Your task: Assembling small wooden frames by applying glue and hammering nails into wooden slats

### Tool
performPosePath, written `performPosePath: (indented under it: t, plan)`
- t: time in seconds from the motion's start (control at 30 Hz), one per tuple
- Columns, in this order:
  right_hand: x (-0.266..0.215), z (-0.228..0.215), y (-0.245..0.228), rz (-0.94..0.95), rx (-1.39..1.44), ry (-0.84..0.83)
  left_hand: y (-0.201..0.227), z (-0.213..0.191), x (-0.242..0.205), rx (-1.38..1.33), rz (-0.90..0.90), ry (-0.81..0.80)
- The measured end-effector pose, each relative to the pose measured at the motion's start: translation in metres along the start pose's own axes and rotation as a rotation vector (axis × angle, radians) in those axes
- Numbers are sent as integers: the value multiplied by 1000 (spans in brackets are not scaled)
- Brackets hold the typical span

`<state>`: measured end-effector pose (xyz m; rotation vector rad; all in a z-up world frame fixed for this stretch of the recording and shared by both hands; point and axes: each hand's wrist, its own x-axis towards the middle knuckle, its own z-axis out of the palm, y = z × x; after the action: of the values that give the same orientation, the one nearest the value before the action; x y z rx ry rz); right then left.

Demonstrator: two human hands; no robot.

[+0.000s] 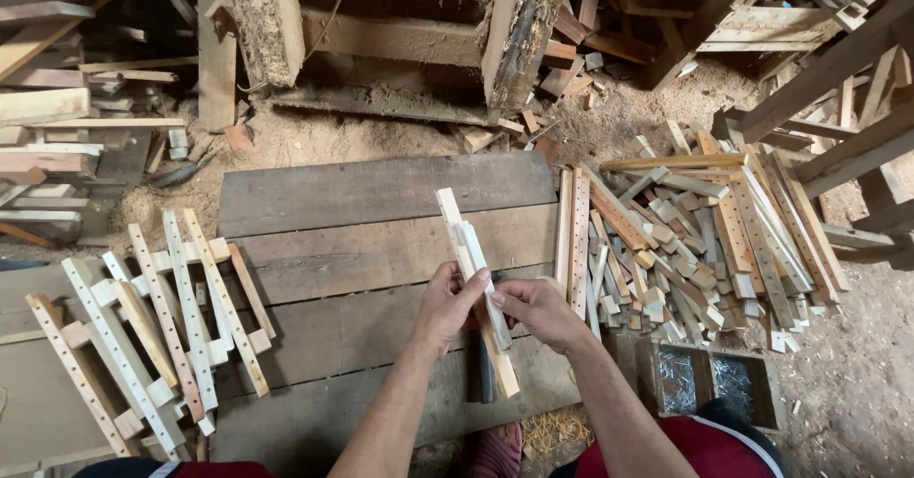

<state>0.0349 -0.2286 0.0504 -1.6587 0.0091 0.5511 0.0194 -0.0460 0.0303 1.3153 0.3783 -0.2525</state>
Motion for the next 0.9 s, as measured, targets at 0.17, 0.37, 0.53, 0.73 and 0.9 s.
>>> performPosePath:
  t: [0.17, 0.37, 0.53, 0.73, 0.9]
  plan:
    - [-11, 4, -11, 12, -11, 23, -18, 0, 15, 41, 14, 11]
    - [-36, 6, -29, -15, -121, 105, -7, -7, 19, 120, 21, 99]
    - [-46, 17, 19, 52, -185, 103, 17, -12, 15, 53, 58, 180]
    - [-36, 45, 51, -103, -155, 448, 29, -8, 5, 16, 25, 214]
    - [-31, 37, 76, -298, -396, 506, 20, -11, 15, 11, 26, 201]
